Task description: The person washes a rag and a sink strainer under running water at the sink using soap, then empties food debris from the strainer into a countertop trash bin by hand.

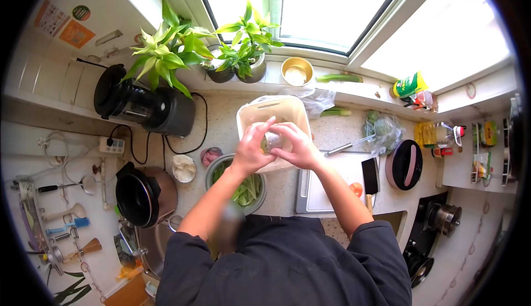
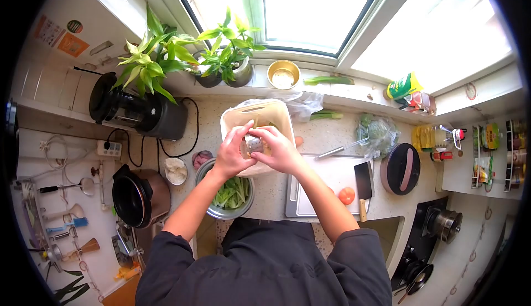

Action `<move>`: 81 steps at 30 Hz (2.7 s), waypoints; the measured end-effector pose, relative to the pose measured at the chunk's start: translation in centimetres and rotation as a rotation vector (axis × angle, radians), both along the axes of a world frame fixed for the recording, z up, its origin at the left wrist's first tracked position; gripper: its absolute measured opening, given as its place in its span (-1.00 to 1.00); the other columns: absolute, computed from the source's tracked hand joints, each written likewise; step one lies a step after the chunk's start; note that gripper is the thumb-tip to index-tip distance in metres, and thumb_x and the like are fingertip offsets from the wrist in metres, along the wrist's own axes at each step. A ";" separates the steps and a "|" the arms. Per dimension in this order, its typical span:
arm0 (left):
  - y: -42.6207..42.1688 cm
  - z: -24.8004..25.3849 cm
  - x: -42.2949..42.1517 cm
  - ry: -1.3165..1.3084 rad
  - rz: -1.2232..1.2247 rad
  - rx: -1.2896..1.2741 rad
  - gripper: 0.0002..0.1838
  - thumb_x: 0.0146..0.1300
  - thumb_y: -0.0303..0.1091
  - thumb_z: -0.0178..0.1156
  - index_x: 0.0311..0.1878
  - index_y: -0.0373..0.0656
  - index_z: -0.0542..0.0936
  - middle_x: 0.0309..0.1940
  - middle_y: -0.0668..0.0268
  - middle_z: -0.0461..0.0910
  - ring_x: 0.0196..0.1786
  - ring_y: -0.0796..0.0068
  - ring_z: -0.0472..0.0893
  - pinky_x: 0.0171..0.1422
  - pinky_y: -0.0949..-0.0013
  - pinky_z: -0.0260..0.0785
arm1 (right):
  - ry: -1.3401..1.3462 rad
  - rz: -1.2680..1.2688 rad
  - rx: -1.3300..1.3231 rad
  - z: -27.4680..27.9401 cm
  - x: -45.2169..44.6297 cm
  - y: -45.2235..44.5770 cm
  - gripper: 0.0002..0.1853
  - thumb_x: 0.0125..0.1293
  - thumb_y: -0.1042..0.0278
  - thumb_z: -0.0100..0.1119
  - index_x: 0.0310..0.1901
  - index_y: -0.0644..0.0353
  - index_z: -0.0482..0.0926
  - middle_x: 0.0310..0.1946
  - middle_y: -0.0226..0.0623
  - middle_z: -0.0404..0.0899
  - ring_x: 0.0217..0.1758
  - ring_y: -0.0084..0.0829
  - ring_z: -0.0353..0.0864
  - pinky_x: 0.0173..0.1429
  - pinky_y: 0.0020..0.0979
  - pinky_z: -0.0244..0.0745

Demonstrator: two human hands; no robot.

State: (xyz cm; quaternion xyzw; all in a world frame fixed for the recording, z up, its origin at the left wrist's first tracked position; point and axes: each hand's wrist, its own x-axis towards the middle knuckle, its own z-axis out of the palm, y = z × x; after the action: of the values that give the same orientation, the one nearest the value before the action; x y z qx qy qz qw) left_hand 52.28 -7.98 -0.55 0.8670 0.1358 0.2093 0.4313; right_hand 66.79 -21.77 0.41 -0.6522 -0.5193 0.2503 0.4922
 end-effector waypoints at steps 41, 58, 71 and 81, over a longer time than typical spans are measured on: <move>1.5 -1.0 -2.9 0.103 -0.113 -0.637 -0.83 0.33 -0.48 0.38 -0.07 -0.35 0.74 -0.30 0.37 0.71 -0.28 0.68 0.59 -0.17 0.48 0.48 | -0.343 -0.195 -0.143 -0.6 1.5 -0.3 -0.91 0.26 0.43 0.35 -0.23 0.19 0.69 -0.33 -0.18 0.66 -0.20 -0.14 0.64 -0.06 -0.22 0.54; 1.9 -0.1 -1.7 -0.093 0.116 -1.687 -0.71 0.54 -0.25 0.13 0.20 -0.16 0.58 0.06 0.25 0.70 0.12 0.39 0.66 0.33 0.22 0.46 | -0.378 -0.297 -0.161 -0.2 0.6 -1.3 -0.89 0.11 0.52 0.27 -0.31 0.14 0.59 -0.44 -0.34 0.61 -0.20 -0.18 0.63 0.08 -0.18 0.47; -1.1 -0.4 0.1 -0.143 0.362 -1.874 -0.72 0.57 -0.14 0.08 0.19 -0.03 0.57 0.06 0.36 0.71 0.13 0.44 0.68 0.35 0.25 0.44 | 0.437 -0.361 0.034 -2.3 -0.4 -0.3 -0.79 0.32 0.48 0.39 -0.02 0.22 0.75 -0.21 -0.33 0.71 -0.27 -0.58 0.67 -0.10 -0.54 0.58; -1.8 0.3 0.2 -0.116 0.424 -1.794 -0.72 0.59 -0.18 0.05 0.22 -0.03 0.53 0.13 0.28 0.66 0.22 0.39 0.62 0.44 0.20 0.38 | -0.036 -0.309 0.103 -1.2 -0.5 0.2 -0.70 0.15 0.39 0.56 -0.08 0.22 0.75 -0.23 -0.31 0.68 -0.29 -0.50 0.66 -0.16 -0.47 0.57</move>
State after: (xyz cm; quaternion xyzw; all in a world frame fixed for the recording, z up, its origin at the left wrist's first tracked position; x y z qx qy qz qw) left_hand 52.46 -9.74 -0.29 0.1531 0.3811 0.1434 0.9004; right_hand 66.25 -21.62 -0.74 -0.7025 -0.4338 0.1328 0.5483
